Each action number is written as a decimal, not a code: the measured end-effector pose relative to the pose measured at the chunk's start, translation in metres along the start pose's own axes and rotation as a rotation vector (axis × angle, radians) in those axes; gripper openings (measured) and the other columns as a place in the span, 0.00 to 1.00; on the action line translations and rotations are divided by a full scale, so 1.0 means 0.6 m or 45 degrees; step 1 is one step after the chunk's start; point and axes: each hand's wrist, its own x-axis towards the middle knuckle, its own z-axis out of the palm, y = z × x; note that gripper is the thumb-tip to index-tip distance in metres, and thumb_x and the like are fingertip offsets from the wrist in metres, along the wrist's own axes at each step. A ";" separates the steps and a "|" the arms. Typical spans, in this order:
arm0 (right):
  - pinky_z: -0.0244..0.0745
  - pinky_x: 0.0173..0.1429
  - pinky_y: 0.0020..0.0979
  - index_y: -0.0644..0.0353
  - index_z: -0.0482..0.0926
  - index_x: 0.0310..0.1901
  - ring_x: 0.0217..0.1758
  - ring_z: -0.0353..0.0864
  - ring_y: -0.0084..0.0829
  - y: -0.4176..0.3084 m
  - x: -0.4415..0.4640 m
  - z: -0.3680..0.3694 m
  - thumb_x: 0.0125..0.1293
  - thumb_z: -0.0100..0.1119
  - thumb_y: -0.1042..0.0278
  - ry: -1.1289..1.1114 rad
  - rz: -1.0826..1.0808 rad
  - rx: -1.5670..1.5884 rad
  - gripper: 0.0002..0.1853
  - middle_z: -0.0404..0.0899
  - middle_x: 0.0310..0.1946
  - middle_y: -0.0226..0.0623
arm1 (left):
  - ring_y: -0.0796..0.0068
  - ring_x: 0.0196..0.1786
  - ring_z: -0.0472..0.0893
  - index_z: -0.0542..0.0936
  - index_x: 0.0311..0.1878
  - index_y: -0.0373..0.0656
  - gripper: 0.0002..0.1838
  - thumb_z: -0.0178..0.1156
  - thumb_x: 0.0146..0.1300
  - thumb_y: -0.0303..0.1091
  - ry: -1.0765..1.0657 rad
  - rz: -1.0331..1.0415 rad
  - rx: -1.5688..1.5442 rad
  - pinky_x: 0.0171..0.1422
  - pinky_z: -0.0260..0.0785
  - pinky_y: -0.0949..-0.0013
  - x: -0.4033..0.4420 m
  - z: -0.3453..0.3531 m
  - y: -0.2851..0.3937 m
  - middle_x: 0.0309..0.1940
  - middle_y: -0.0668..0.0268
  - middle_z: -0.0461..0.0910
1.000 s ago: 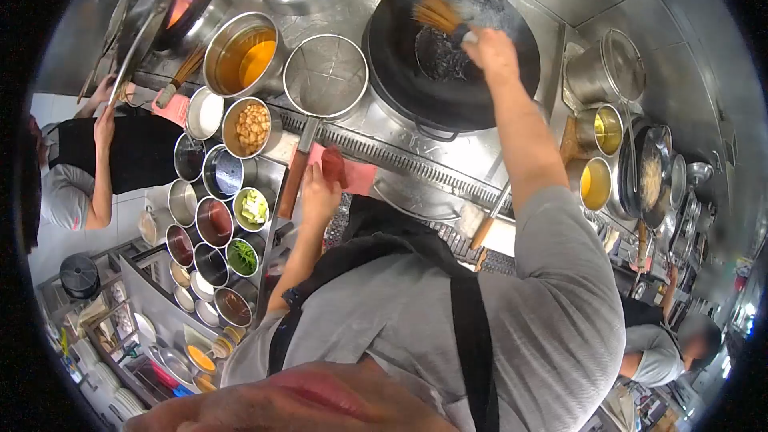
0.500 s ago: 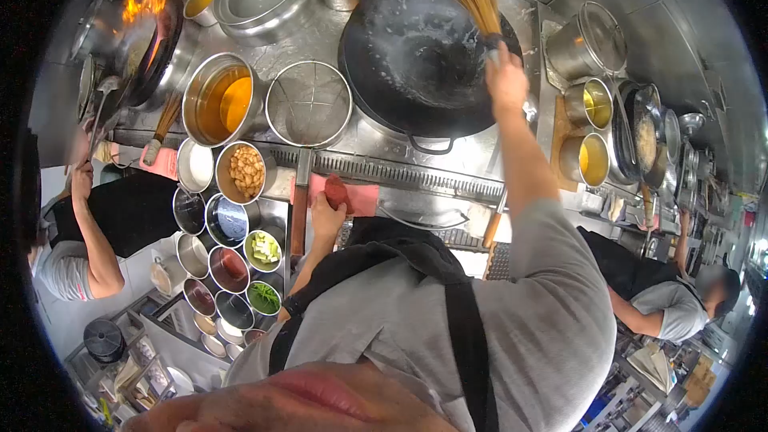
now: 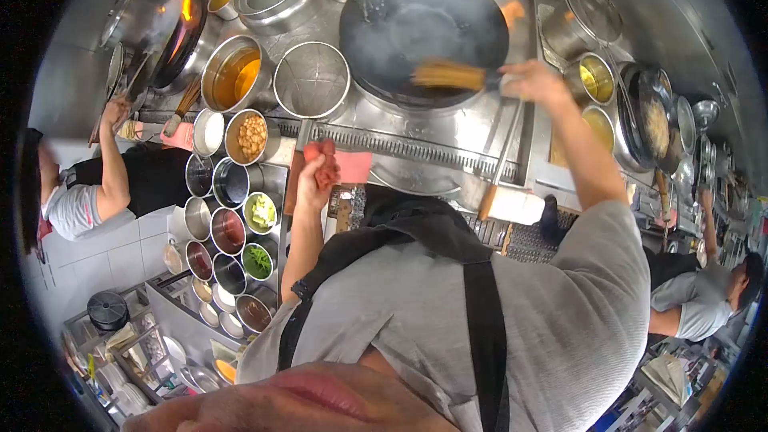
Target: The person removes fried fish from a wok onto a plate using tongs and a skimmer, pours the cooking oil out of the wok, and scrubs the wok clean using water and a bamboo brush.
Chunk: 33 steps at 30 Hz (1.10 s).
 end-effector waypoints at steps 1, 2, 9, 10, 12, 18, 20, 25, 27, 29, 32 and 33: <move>0.76 0.55 0.34 0.53 0.82 0.55 0.47 0.83 0.36 0.043 -0.007 -0.038 0.47 0.70 0.60 0.103 0.073 -0.080 0.29 0.84 0.46 0.45 | 0.69 0.37 0.78 0.71 0.58 0.47 0.23 0.62 0.59 0.36 0.082 0.023 -0.095 0.41 0.73 0.67 -0.014 0.054 0.003 0.38 0.64 0.77; 0.75 0.57 0.34 0.52 0.82 0.55 0.48 0.83 0.39 0.069 -0.004 -0.073 0.47 0.69 0.59 0.253 0.255 -0.179 0.29 0.83 0.47 0.45 | 0.69 0.37 0.78 0.71 0.59 0.46 0.24 0.63 0.59 0.37 0.008 0.008 -0.007 0.41 0.73 0.66 -0.012 0.075 0.003 0.37 0.65 0.78; 0.71 0.22 0.27 0.50 0.79 0.59 0.24 0.82 0.25 0.065 -0.084 -0.052 0.52 0.68 0.56 0.684 0.113 0.644 0.29 0.85 0.38 0.37 | 0.66 0.29 0.79 0.73 0.51 0.44 0.17 0.57 0.67 0.44 0.217 0.054 0.633 0.38 0.74 0.63 0.091 0.250 -0.014 0.32 0.62 0.78; 0.66 0.21 0.27 0.51 0.79 0.59 0.24 0.82 0.26 0.088 -0.093 -0.025 0.53 0.68 0.54 0.665 0.103 0.760 0.30 0.85 0.38 0.34 | 0.67 0.32 0.80 0.73 0.52 0.45 0.17 0.55 0.69 0.45 0.284 -0.108 0.643 0.37 0.75 0.62 0.099 0.274 -0.016 0.36 0.62 0.80; 0.68 0.23 0.26 0.53 0.79 0.57 0.24 0.81 0.28 0.121 -0.127 0.030 0.53 0.68 0.55 0.573 0.161 0.957 0.29 0.85 0.38 0.36 | 0.67 0.29 0.80 0.73 0.53 0.46 0.18 0.51 0.70 0.49 0.243 -0.146 0.672 0.35 0.75 0.61 0.122 0.309 -0.028 0.33 0.63 0.79; 0.70 0.20 0.28 0.55 0.78 0.59 0.23 0.81 0.26 0.150 -0.169 0.107 0.55 0.69 0.57 0.659 0.237 0.951 0.28 0.84 0.34 0.37 | 0.62 0.28 0.83 0.73 0.53 0.50 0.21 0.43 0.73 0.55 0.309 -0.059 0.467 0.26 0.75 0.59 0.186 0.322 -0.086 0.27 0.66 0.75; 0.70 0.21 0.28 0.55 0.78 0.59 0.23 0.80 0.26 0.140 -0.187 0.096 0.55 0.69 0.57 0.677 0.205 0.869 0.28 0.84 0.34 0.37 | 0.63 0.28 0.83 0.74 0.51 0.51 0.17 0.48 0.71 0.52 0.263 -0.033 0.358 0.28 0.74 0.61 0.184 0.320 -0.084 0.27 0.67 0.76; 0.70 0.21 0.26 0.55 0.78 0.59 0.23 0.80 0.24 0.146 -0.196 0.088 0.56 0.69 0.58 0.589 0.185 0.801 0.28 0.84 0.32 0.36 | 0.67 0.28 0.80 0.77 0.45 0.49 0.11 0.60 0.63 0.41 0.292 -0.012 0.342 0.32 0.70 0.64 0.156 0.253 -0.087 0.28 0.67 0.78; 0.70 0.21 0.26 0.54 0.78 0.59 0.23 0.80 0.24 0.143 -0.202 0.090 0.55 0.69 0.57 0.585 0.208 0.760 0.28 0.84 0.32 0.36 | 0.66 0.28 0.82 0.77 0.46 0.48 0.12 0.63 0.60 0.38 0.261 0.010 0.319 0.30 0.71 0.66 0.145 0.222 -0.092 0.32 0.65 0.80; 0.69 0.20 0.25 0.54 0.78 0.59 0.22 0.80 0.24 0.129 -0.205 0.089 0.55 0.69 0.57 0.611 0.216 0.747 0.28 0.84 0.31 0.36 | 0.66 0.31 0.82 0.77 0.46 0.48 0.13 0.63 0.59 0.38 0.325 0.000 0.395 0.34 0.71 0.64 0.140 0.199 -0.089 0.33 0.65 0.81; 0.69 0.23 0.25 0.54 0.79 0.58 0.26 0.81 0.24 0.114 -0.213 0.092 0.55 0.68 0.59 0.622 0.237 0.738 0.27 0.84 0.36 0.36 | 0.64 0.35 0.83 0.77 0.46 0.48 0.13 0.62 0.62 0.44 0.397 0.060 0.520 0.37 0.72 0.61 0.125 0.219 -0.087 0.34 0.65 0.81; 0.69 0.23 0.25 0.54 0.79 0.58 0.26 0.81 0.24 0.115 -0.210 0.093 0.55 0.68 0.59 0.613 0.243 0.730 0.27 0.84 0.36 0.36 | 0.64 0.35 0.83 0.77 0.46 0.48 0.16 0.60 0.64 0.48 0.298 0.012 0.456 0.34 0.73 0.61 0.122 0.236 -0.084 0.34 0.65 0.81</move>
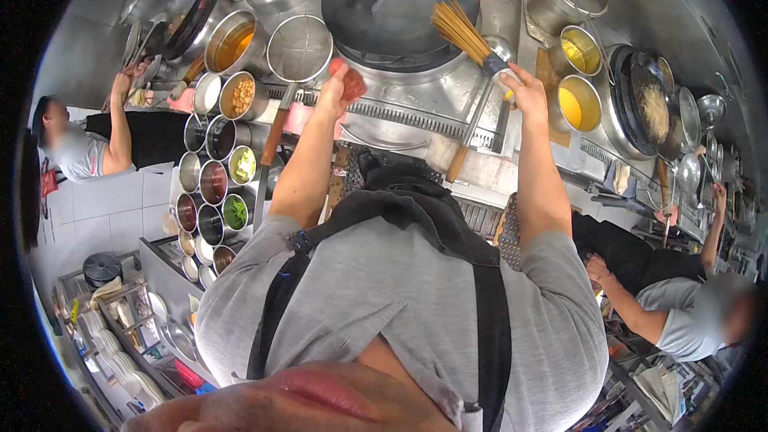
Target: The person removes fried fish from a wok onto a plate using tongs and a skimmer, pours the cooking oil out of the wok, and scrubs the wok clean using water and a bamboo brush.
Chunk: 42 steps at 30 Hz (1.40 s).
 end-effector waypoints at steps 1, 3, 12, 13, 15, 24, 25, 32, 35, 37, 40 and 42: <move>0.68 0.22 0.24 0.54 0.79 0.58 0.26 0.81 0.24 0.002 0.002 0.000 0.55 0.68 0.59 -0.004 0.004 0.016 0.27 0.85 0.37 0.36 | 0.64 0.36 0.83 0.76 0.47 0.48 0.18 0.57 0.65 0.52 -0.107 -0.037 -0.060 0.32 0.73 0.61 -0.004 0.015 0.007 0.35 0.64 0.81; 0.68 0.22 0.24 0.54 0.80 0.58 0.26 0.82 0.24 0.002 0.003 0.000 0.55 0.68 0.59 -0.002 0.011 0.026 0.26 0.85 0.38 0.37 | 0.63 0.38 0.84 0.76 0.45 0.48 0.20 0.53 0.67 0.55 -0.123 -0.064 0.025 0.40 0.71 0.57 -0.005 0.057 0.026 0.34 0.65 0.81; 0.69 0.21 0.25 0.52 0.78 0.60 0.24 0.80 0.23 0.013 0.007 0.015 0.54 0.70 0.57 0.032 0.001 -0.016 0.30 0.84 0.33 0.35 | 0.61 0.40 0.84 0.74 0.46 0.44 0.18 0.52 0.69 0.51 -0.083 -0.145 0.148 0.41 0.72 0.56 0.106 0.102 0.032 0.38 0.60 0.84; 0.69 0.21 0.25 0.52 0.78 0.60 0.24 0.80 0.23 0.010 0.011 0.018 0.54 0.70 0.57 0.044 -0.005 -0.009 0.30 0.84 0.33 0.35 | 0.61 0.38 0.83 0.74 0.47 0.43 0.15 0.53 0.68 0.46 -0.178 -0.240 0.000 0.38 0.73 0.56 0.100 0.097 0.042 0.38 0.58 0.84; 0.69 0.21 0.25 0.52 0.79 0.59 0.24 0.80 0.22 0.010 0.003 0.023 0.53 0.71 0.56 0.058 -0.006 -0.055 0.30 0.84 0.33 0.34 | 0.61 0.35 0.82 0.74 0.47 0.42 0.13 0.53 0.67 0.40 -0.278 -0.348 -0.141 0.35 0.74 0.56 0.092 0.099 0.042 0.38 0.57 0.84; 0.73 0.58 0.36 0.48 0.79 0.58 0.52 0.82 0.43 -0.058 -0.063 0.052 0.53 0.69 0.55 0.073 -0.324 -0.592 0.28 0.83 0.46 0.50 | 0.63 0.22 0.81 0.74 0.38 0.41 0.09 0.53 0.52 0.23 0.101 0.056 -0.127 0.21 0.68 0.64 0.013 0.082 0.074 0.27 0.53 0.82; 0.74 0.58 0.38 0.48 0.79 0.58 0.53 0.82 0.45 -0.062 -0.081 0.054 0.54 0.69 0.55 0.044 -0.470 -0.671 0.28 0.82 0.48 0.50 | 0.62 0.22 0.82 0.75 0.36 0.42 0.09 0.53 0.51 0.22 0.158 0.149 -0.093 0.19 0.66 0.66 -0.003 0.061 0.088 0.26 0.52 0.82; 0.75 0.56 0.42 0.53 0.78 0.58 0.50 0.80 0.50 -0.031 -0.152 0.117 0.55 0.69 0.58 -0.265 -0.703 -0.494 0.27 0.81 0.47 0.51 | 0.66 0.19 0.81 0.78 0.39 0.32 0.15 0.50 0.46 0.21 0.164 0.576 0.490 0.15 0.64 0.70 -0.047 -0.068 0.212 0.21 0.54 0.81; 0.74 0.56 0.42 0.53 0.77 0.59 0.50 0.80 0.51 -0.022 -0.133 0.174 0.55 0.67 0.60 -0.325 -0.737 -0.435 0.27 0.81 0.47 0.50 | 0.65 0.24 0.81 0.76 0.41 0.31 0.14 0.55 0.49 0.25 0.167 0.661 0.892 0.26 0.72 0.65 -0.055 -0.077 0.291 0.26 0.55 0.81; 0.74 0.57 0.41 0.53 0.77 0.59 0.51 0.79 0.51 -0.032 -0.118 0.199 0.56 0.65 0.59 -0.395 -0.659 -0.420 0.27 0.81 0.48 0.50 | 0.67 0.27 0.81 0.77 0.38 0.31 0.12 0.57 0.50 0.28 0.270 0.816 1.125 0.30 0.72 0.65 -0.094 -0.048 0.320 0.27 0.56 0.81; 0.74 0.58 0.38 0.50 0.74 0.62 0.54 0.79 0.49 -0.042 -0.098 0.220 0.55 0.64 0.57 -0.423 -0.512 -0.371 0.30 0.79 0.53 0.50 | 0.60 0.34 0.83 0.79 0.40 0.31 0.16 0.59 0.48 0.32 0.390 0.964 1.393 0.39 0.73 0.61 -0.079 -0.055 0.336 0.31 0.52 0.83; 0.74 0.58 0.37 0.49 0.73 0.64 0.54 0.80 0.48 -0.030 -0.079 0.226 0.55 0.64 0.58 -0.468 -0.457 -0.313 0.32 0.80 0.52 0.48 | 0.50 0.40 0.83 0.78 0.44 0.34 0.20 0.60 0.47 0.34 0.414 1.182 1.579 0.46 0.73 0.57 -0.075 -0.064 0.329 0.34 0.47 0.83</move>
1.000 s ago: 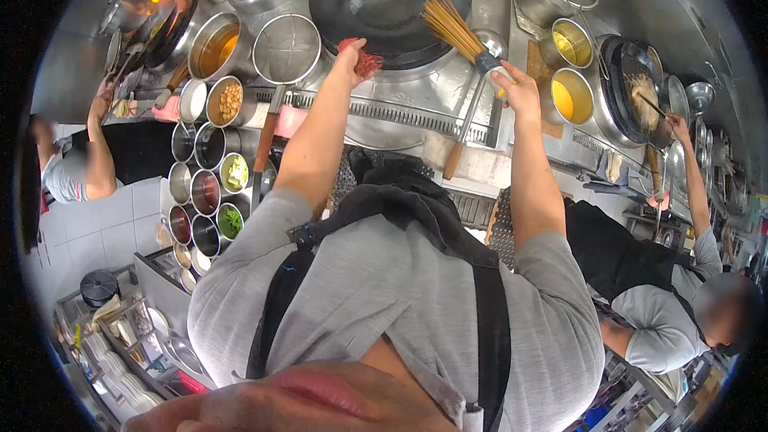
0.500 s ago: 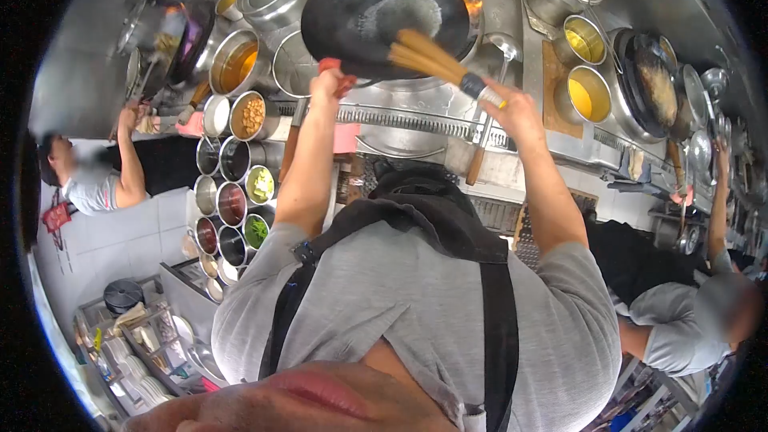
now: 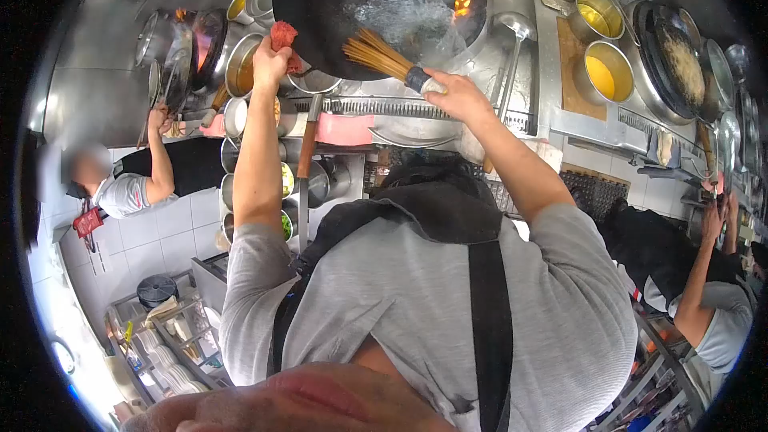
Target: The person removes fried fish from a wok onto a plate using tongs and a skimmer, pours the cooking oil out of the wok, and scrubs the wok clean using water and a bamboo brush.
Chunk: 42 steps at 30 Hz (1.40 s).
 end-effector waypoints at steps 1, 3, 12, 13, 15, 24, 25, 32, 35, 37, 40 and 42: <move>0.74 0.58 0.37 0.48 0.71 0.65 0.54 0.81 0.46 0.003 0.005 0.000 0.54 0.64 0.58 -0.030 0.037 0.076 0.33 0.81 0.51 0.47 | 0.50 0.40 0.83 0.78 0.44 0.34 0.20 0.60 0.47 0.34 -0.002 -0.011 -0.005 0.46 0.73 0.57 -0.015 -0.003 0.009 0.34 0.47 0.83; 0.77 0.51 0.35 0.46 0.70 0.66 0.49 0.82 0.42 0.002 0.002 -0.006 0.54 0.65 0.59 -0.114 0.150 0.195 0.35 0.82 0.48 0.44 | 0.44 0.39 0.82 0.77 0.47 0.35 0.21 0.60 0.48 0.34 0.098 0.171 0.015 0.46 0.74 0.53 -0.057 -0.002 0.025 0.34 0.45 0.82; 0.75 0.28 0.26 0.41 0.71 0.67 0.29 0.78 0.26 0.000 0.002 -0.010 0.55 0.69 0.56 -0.298 0.318 0.451 0.35 0.83 0.34 0.34 | 0.56 0.39 0.85 0.71 0.61 0.35 0.32 0.57 0.46 0.23 0.370 -0.061 -0.535 0.47 0.77 0.62 -0.244 0.088 0.038 0.41 0.49 0.83; 0.75 0.28 0.26 0.41 0.71 0.67 0.29 0.78 0.26 0.007 0.006 -0.009 0.55 0.69 0.56 -0.296 0.326 0.445 0.35 0.83 0.34 0.34 | 0.60 0.37 0.85 0.71 0.61 0.34 0.31 0.56 0.47 0.22 0.461 0.000 -0.517 0.45 0.77 0.63 -0.230 0.085 0.033 0.39 0.51 0.83; 0.78 0.43 0.29 0.41 0.71 0.67 0.37 0.80 0.29 0.019 0.018 -0.012 0.56 0.69 0.56 -0.316 0.049 0.168 0.34 0.83 0.39 0.34 | 0.70 0.27 0.82 0.71 0.59 0.32 0.27 0.56 0.51 0.21 0.470 -0.193 -0.940 0.35 0.76 0.68 -0.206 0.071 0.060 0.32 0.57 0.82; 0.63 0.69 0.32 0.56 0.69 0.67 0.66 0.72 0.36 0.113 0.162 -0.263 0.59 0.65 0.60 0.630 0.333 0.090 0.33 0.76 0.60 0.46 | 0.71 0.17 0.76 0.72 0.37 0.33 0.09 0.53 0.50 0.24 0.154 -0.779 -1.022 0.21 0.68 0.71 -0.086 0.159 -0.017 0.20 0.58 0.80; 0.63 0.69 0.32 0.57 0.69 0.67 0.66 0.71 0.37 0.064 0.188 -0.277 0.60 0.65 0.60 0.692 0.309 0.137 0.33 0.76 0.59 0.47 | 0.72 0.17 0.76 0.72 0.37 0.33 0.10 0.53 0.51 0.26 0.031 -0.854 -1.080 0.19 0.66 0.72 -0.084 0.179 -0.013 0.20 0.57 0.80; 0.77 0.33 0.26 0.55 0.61 0.71 0.32 0.80 0.26 -0.062 0.348 -0.219 0.66 0.62 0.61 1.169 -0.439 0.619 0.34 0.80 0.47 0.40 | 0.70 0.18 0.78 0.63 0.47 0.36 0.14 0.50 0.58 0.23 -0.077 -0.891 -1.575 0.18 0.67 0.70 -0.084 0.346 0.040 0.22 0.53 0.81; 0.79 0.37 0.29 0.48 0.60 0.72 0.38 0.82 0.32 0.018 0.405 -0.122 0.68 0.59 0.56 1.068 0.120 0.338 0.33 0.81 0.45 0.43 | 0.69 0.19 0.79 0.67 0.44 0.37 0.10 0.51 0.58 0.24 -0.102 -0.956 -1.540 0.19 0.69 0.71 -0.085 0.366 0.047 0.24 0.54 0.81; 0.77 0.22 0.33 0.46 0.63 0.71 0.26 0.82 0.34 0.040 0.425 -0.067 0.60 0.63 0.54 0.520 0.506 -0.047 0.36 0.81 0.44 0.45 | 0.69 0.20 0.79 0.70 0.40 0.37 0.07 0.51 0.59 0.25 -0.168 -0.981 -1.513 0.20 0.69 0.71 -0.088 0.360 0.039 0.24 0.56 0.81; 0.72 0.19 0.28 0.46 0.69 0.68 0.23 0.78 0.28 -0.018 0.390 0.000 0.58 0.64 0.56 -0.002 0.453 0.001 0.34 0.81 0.30 0.41 | 0.68 0.24 0.82 0.69 0.50 0.39 0.13 0.52 0.65 0.32 -0.525 -1.049 -1.567 0.21 0.72 0.71 -0.076 0.335 0.028 0.29 0.58 0.81; 0.76 0.38 0.27 0.44 0.71 0.66 0.33 0.80 0.25 -0.044 0.341 -0.010 0.57 0.65 0.59 -0.289 0.223 -0.147 0.33 0.82 0.33 0.38 | 0.68 0.24 0.82 0.69 0.51 0.40 0.14 0.53 0.67 0.36 -0.533 -1.053 -1.572 0.21 0.72 0.71 -0.086 0.338 0.017 0.30 0.59 0.81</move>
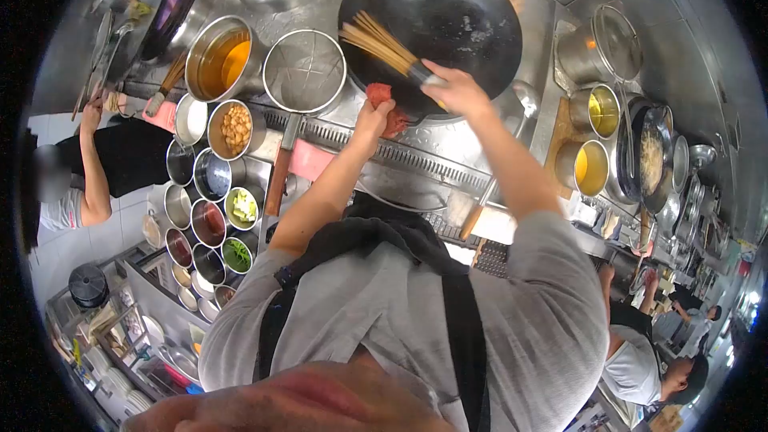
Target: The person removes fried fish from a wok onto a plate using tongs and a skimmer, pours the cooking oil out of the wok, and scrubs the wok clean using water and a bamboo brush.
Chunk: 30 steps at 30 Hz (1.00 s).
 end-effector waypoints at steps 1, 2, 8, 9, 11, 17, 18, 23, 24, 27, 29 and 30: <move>0.76 0.46 0.27 0.44 0.72 0.66 0.38 0.80 0.24 0.016 -0.013 -0.028 0.57 0.66 0.60 -0.030 -0.178 -0.153 0.33 0.82 0.35 0.37 | 0.68 0.25 0.82 0.69 0.52 0.41 0.16 0.53 0.69 0.41 -0.014 0.024 0.010 0.20 0.71 0.71 0.004 -0.006 0.004 0.31 0.60 0.81; 0.72 0.56 0.30 0.45 0.72 0.66 0.50 0.77 0.31 0.016 -0.020 -0.078 0.56 0.66 0.58 -0.128 -0.044 -0.234 0.33 0.79 0.47 0.43 | 0.70 0.27 0.83 0.70 0.51 0.41 0.19 0.52 0.70 0.48 0.033 0.047 0.052 0.20 0.70 0.72 -0.004 -0.014 0.001 0.33 0.62 0.81; 0.77 0.49 0.49 0.38 0.67 0.67 0.44 0.82 0.54 0.080 0.030 -0.279 0.61 0.60 0.51 0.793 0.138 -1.201 0.31 0.82 0.39 0.54 | 0.57 0.42 0.82 0.71 0.55 0.37 0.25 0.57 0.66 0.49 0.399 0.178 0.460 0.44 0.74 0.60 -0.078 -0.204 -0.091 0.39 0.53 0.81; 0.77 0.49 0.49 0.38 0.67 0.67 0.44 0.82 0.54 0.070 0.054 -0.255 0.61 0.60 0.51 0.781 0.131 -1.193 0.31 0.82 0.39 0.54 | 0.44 0.47 0.81 0.69 0.58 0.37 0.28 0.59 0.62 0.48 0.546 0.263 0.787 0.51 0.73 0.53 -0.082 -0.241 -0.126 0.42 0.45 0.81; 0.79 0.46 0.46 0.43 0.67 0.67 0.42 0.84 0.51 0.059 0.097 -0.185 0.60 0.60 0.51 1.191 0.146 -0.730 0.32 0.83 0.40 0.54 | 0.41 0.49 0.79 0.67 0.61 0.38 0.31 0.61 0.60 0.47 0.576 0.383 0.996 0.53 0.72 0.51 -0.120 -0.280 -0.152 0.44 0.41 0.79; 0.75 0.27 0.31 0.40 0.72 0.65 0.28 0.79 0.28 0.004 0.059 0.011 0.58 0.65 0.55 0.111 0.082 -0.026 0.31 0.82 0.37 0.40 | 0.37 0.50 0.77 0.65 0.65 0.40 0.38 0.65 0.55 0.47 0.585 0.334 1.270 0.56 0.70 0.48 -0.145 -0.287 -0.136 0.46 0.38 0.78; 0.75 0.38 0.31 0.40 0.72 0.66 0.34 0.80 0.29 0.009 0.037 0.002 0.57 0.66 0.57 -0.003 0.077 -0.028 0.32 0.82 0.38 0.41 | 0.39 0.51 0.77 0.66 0.64 0.38 0.38 0.65 0.55 0.49 0.599 0.315 1.427 0.57 0.70 0.49 -0.142 -0.292 -0.141 0.47 0.39 0.78; 0.75 0.56 0.39 0.42 0.73 0.63 0.51 0.82 0.45 0.147 0.008 -0.207 0.57 0.63 0.56 0.290 0.020 -0.934 0.30 0.82 0.46 0.52 | 0.44 0.59 0.73 0.67 0.62 0.28 0.42 0.65 0.54 0.54 0.695 0.381 1.527 0.65 0.64 0.53 -0.129 -0.300 -0.162 0.57 0.40 0.72; 0.76 0.53 0.47 0.40 0.73 0.63 0.49 0.81 0.52 0.143 0.015 -0.256 0.60 0.60 0.53 0.425 0.274 -1.196 0.28 0.82 0.44 0.53 | 0.44 0.59 0.73 0.67 0.62 0.28 0.42 0.65 0.54 0.54 0.683 0.407 1.519 0.65 0.64 0.53 -0.139 -0.295 -0.164 0.57 0.40 0.72; 0.75 0.52 0.51 0.36 0.67 0.67 0.48 0.80 0.55 0.061 -0.019 -0.289 0.63 0.55 0.49 0.800 0.234 -0.989 0.28 0.81 0.43 0.56 | 0.43 0.61 0.71 0.65 0.65 0.28 0.43 0.64 0.56 0.54 0.732 0.425 1.450 0.67 0.62 0.53 -0.168 -0.281 -0.166 0.58 0.39 0.70; 0.75 0.53 0.50 0.38 0.66 0.68 0.50 0.80 0.54 0.102 -0.018 -0.272 0.63 0.56 0.45 0.883 0.077 -0.835 0.31 0.81 0.46 0.54 | 0.42 0.63 0.68 0.61 0.68 0.29 0.43 0.63 0.59 0.50 0.860 0.766 1.385 0.68 0.60 0.53 -0.203 -0.268 -0.188 0.60 0.38 0.68; 0.74 0.56 0.47 0.40 0.69 0.66 0.53 0.79 0.52 0.088 -0.033 -0.242 0.61 0.58 0.43 0.852 0.175 -0.758 0.32 0.81 0.47 0.53 | 0.42 0.61 0.68 0.64 0.65 0.29 0.36 0.62 0.61 0.44 0.948 0.809 1.254 0.67 0.60 0.51 -0.219 -0.262 -0.214 0.58 0.40 0.69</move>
